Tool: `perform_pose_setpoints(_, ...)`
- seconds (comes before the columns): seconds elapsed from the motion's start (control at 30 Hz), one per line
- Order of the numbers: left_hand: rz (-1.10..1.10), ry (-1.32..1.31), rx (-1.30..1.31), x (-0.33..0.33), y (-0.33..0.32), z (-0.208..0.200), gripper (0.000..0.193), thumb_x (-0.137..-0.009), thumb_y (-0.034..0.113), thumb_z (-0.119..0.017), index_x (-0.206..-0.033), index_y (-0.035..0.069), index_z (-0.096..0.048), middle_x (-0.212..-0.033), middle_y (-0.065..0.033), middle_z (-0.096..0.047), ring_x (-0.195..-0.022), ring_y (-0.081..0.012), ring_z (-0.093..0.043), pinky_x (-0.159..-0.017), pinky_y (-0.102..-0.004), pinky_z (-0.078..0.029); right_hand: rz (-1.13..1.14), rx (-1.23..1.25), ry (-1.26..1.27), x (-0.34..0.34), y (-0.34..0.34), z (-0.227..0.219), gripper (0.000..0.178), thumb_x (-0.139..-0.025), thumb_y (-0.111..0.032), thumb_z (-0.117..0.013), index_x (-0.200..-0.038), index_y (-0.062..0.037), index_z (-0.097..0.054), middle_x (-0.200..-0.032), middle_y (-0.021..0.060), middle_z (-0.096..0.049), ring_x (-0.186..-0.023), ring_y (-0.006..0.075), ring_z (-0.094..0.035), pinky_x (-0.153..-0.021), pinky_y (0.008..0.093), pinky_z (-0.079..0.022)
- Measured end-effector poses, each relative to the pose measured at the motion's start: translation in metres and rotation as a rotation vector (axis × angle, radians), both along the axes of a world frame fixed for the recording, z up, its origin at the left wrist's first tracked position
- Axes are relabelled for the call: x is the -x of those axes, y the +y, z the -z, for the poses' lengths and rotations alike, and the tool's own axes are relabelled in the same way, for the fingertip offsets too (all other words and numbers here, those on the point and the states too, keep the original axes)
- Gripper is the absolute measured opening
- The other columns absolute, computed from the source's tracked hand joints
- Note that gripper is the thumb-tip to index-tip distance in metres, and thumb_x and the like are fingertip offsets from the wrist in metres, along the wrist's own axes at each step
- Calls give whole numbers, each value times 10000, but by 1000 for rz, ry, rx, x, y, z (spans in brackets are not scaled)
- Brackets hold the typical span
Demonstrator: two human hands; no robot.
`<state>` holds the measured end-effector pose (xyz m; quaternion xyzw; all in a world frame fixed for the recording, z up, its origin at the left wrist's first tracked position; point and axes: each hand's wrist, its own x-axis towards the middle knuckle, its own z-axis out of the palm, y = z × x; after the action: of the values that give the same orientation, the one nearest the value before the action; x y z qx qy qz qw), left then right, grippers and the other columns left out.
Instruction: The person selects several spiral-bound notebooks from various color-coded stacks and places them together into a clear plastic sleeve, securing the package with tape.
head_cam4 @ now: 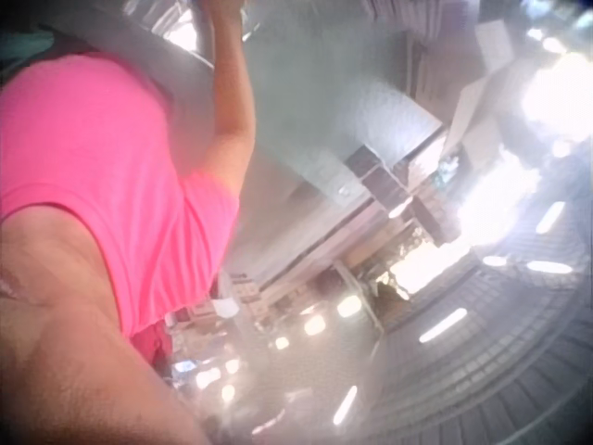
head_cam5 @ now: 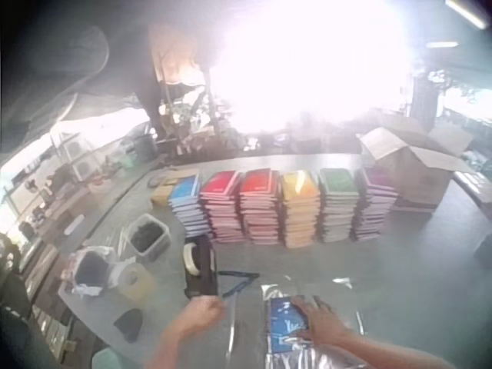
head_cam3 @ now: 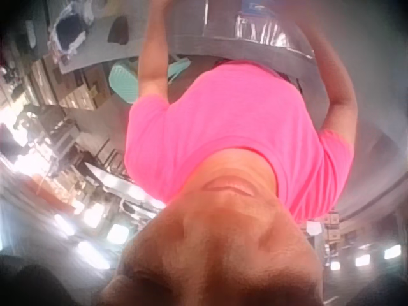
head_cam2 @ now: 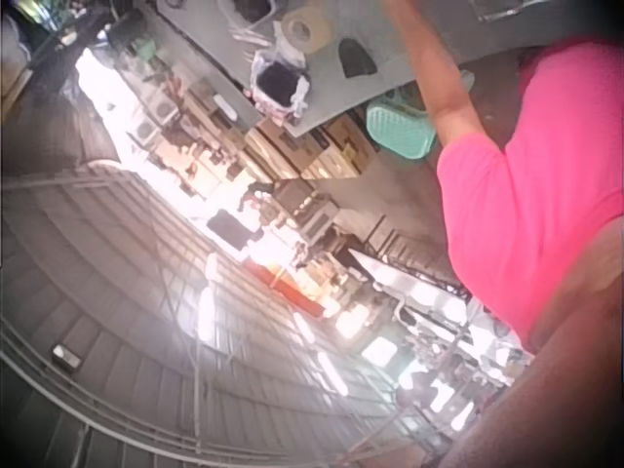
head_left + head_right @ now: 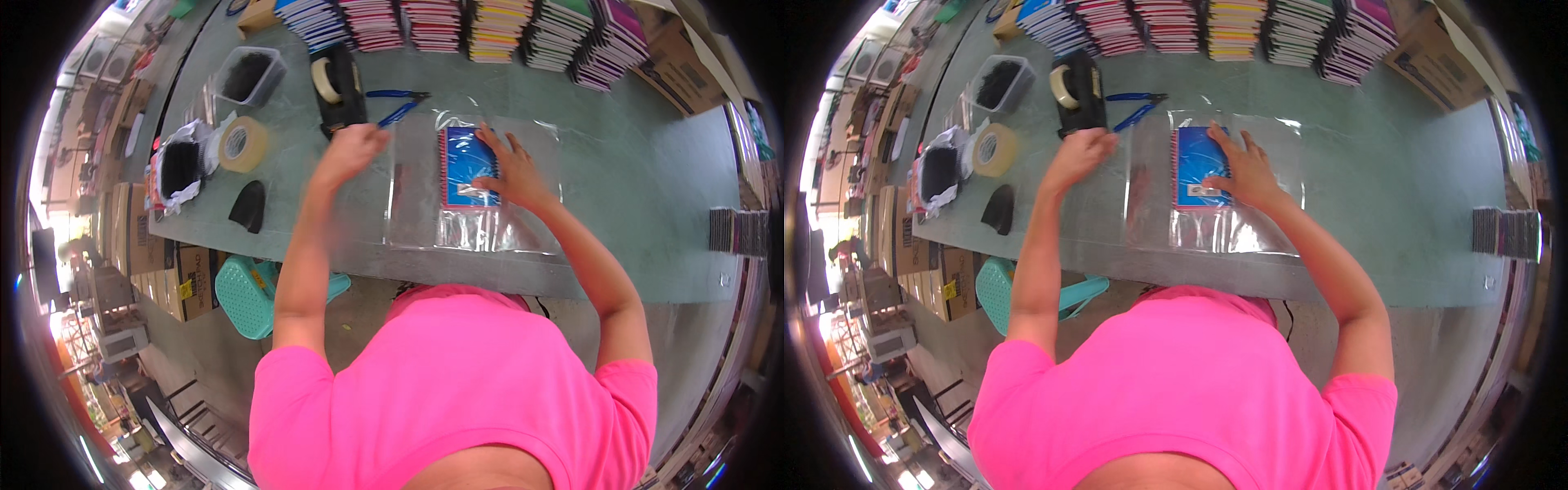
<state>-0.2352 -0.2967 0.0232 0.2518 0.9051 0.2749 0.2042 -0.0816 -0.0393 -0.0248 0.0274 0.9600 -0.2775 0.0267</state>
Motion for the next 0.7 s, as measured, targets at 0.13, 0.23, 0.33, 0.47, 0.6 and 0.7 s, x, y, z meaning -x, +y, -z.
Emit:
perform_pose_setpoints(0.13, 354, -89, 21, -39, 101, 2, 346, -853, 329, -544, -890, 5, -656, -829, -208, -636, -772, -335, -602, -695, -396, -467, 13, 68, -1, 3, 1, 2, 998, -669, -354, -760, -1449, -218, -153, -1391, 20, -408, -1315, 435, -246, -1041, 551, -236)
perform_pose_setpoints(0.23, 369, 81, 67, -43, 128, 19, 364, -831, 377, -559, -918, 44, -679, -870, -206, -641, -822, -328, -632, -724, -414, -485, 19, 115, 4, 3, -3, 5, 1013, -657, -361, -768, -1449, -222, -152, -1385, 29, -414, -1309, 439, -257, -1036, 544, -251)
perform_pose_setpoints(0.33, 351, 126, 180, -29, 121, 21, 389, -790, 389, -614, -884, 18, -679, -857, -199, -649, -796, -329, -636, -677, -410, -490, 1, 144, 16, 1, 0, 7, 1019, -652, -367, -771, -1448, -229, -151, -1377, 56, -419, -1291, 444, -286, -1020, 539, -281)
perform_pose_setpoints(0.47, 319, -82, 93, -32, 119, -2, 411, -755, 392, -664, -829, -12, -665, -800, -198, -647, -749, -313, -636, -627, -396, -483, 1, 147, 26, 4, 5, 14, 1027, -648, -377, -771, -1448, -227, -145, -1369, 81, -422, -1267, 448, -325, -999, 537, -313)
perform_pose_setpoints(0.6, 397, -393, -220, -30, 116, -16, 398, -761, 391, -662, -850, 3, -665, -808, -192, -650, -727, -292, -630, -622, -386, -473, 4, 203, 55, 4, 9, 19, 1036, -644, -399, -770, -1449, -237, -138, -1369, 84, -424, -1270, 445, -326, -996, 534, -319)
perform_pose_setpoints(0.7, 447, -368, -203, -25, 117, 4, 388, -778, 384, -656, -810, -3, -645, -752, -170, -636, -679, -255, -608, -615, -364, -459, 0, 236, 75, 7, 7, 24, 1032, -647, -403, -767, -1449, -241, -137, -1369, 81, -424, -1279, 436, -317, -998, 529, -320)
